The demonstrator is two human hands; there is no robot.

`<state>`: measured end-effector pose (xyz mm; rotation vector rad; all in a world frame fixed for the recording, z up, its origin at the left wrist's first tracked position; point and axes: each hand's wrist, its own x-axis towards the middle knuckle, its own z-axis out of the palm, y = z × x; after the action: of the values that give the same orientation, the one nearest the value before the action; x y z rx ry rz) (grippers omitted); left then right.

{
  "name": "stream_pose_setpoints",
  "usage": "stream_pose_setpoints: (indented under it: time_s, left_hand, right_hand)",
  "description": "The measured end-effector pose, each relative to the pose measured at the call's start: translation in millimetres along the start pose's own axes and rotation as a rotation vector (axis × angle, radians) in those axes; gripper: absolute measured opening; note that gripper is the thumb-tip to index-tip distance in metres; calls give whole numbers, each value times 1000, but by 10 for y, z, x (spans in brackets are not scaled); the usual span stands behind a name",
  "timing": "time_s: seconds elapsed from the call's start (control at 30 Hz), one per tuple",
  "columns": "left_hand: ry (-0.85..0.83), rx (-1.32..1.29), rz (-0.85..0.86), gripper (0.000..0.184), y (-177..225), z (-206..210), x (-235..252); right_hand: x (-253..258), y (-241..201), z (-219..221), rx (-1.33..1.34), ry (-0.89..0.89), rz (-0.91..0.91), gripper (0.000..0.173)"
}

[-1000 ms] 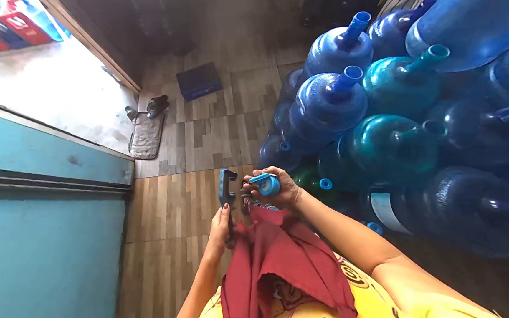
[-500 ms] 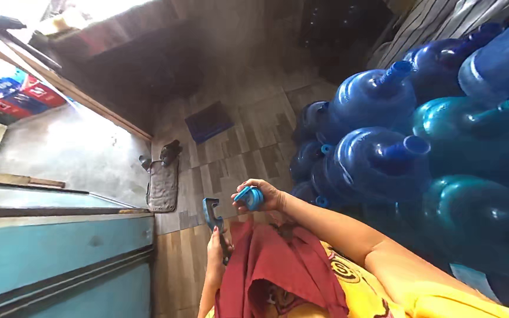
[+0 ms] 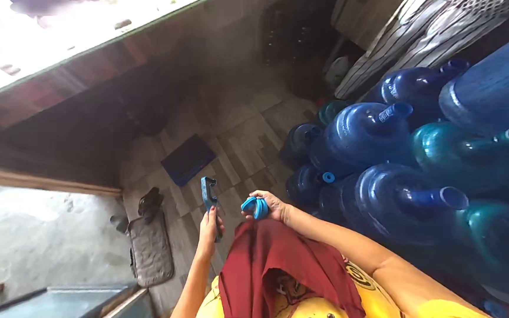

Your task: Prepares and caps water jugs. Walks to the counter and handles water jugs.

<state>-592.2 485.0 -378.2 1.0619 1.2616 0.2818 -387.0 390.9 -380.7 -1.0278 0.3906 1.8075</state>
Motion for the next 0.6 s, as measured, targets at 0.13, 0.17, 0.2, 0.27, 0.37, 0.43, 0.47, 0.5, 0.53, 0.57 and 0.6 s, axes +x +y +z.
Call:
stream_pose_setpoints:
  time_s: [0.13, 0.17, 0.2, 0.27, 0.37, 0.43, 0.47, 0.5, 0.53, 0.57, 0.6]
  left_hand:
    - [-153, 130, 71, 43, 675, 374, 604]
    - [-192, 146, 92, 43, 815, 504, 747]
    - [-227, 156, 109, 43, 929, 641, 886]
    - [-271, 167, 122, 42, 1080, 897, 1138]
    - [-261, 173, 121, 40, 1422, 1251, 1467]
    - [-256, 189, 133, 41, 1653, 1394, 1644]
    - [-256, 199, 156, 41, 1797, 1464, 1758]
    - [-255, 206, 176, 41, 1945, 1532, 1867]
    - [-246, 203, 188, 41, 2079, 1598, 1963]
    - [-232, 192, 197, 41, 2202, 1671, 2053]
    - [-225, 172, 202, 41, 2313, 1749, 2135]
  right_hand:
    - [101, -471, -3, 79, 95, -57, 29]
    - [145, -638, -22, 97, 110, -81, 28]
    - [196, -821, -54, 120, 120, -104, 27]
    - [305, -1188, -149, 160, 117, -134, 26]
    - [409, -1897, -258, 187, 69, -210, 24]
    - [429, -2303, -342, 202, 14, -253, 22]
    - [440, -2512, -390, 197, -11, -276, 21]
    - [459, -2701, -452, 194, -43, -290, 22]
    - [488, -2853, -515, 197, -67, -298, 22]
    - [523, -2980, -573, 208, -84, -302, 23]
    - [551, -3093, -615, 220, -83, -306, 24]
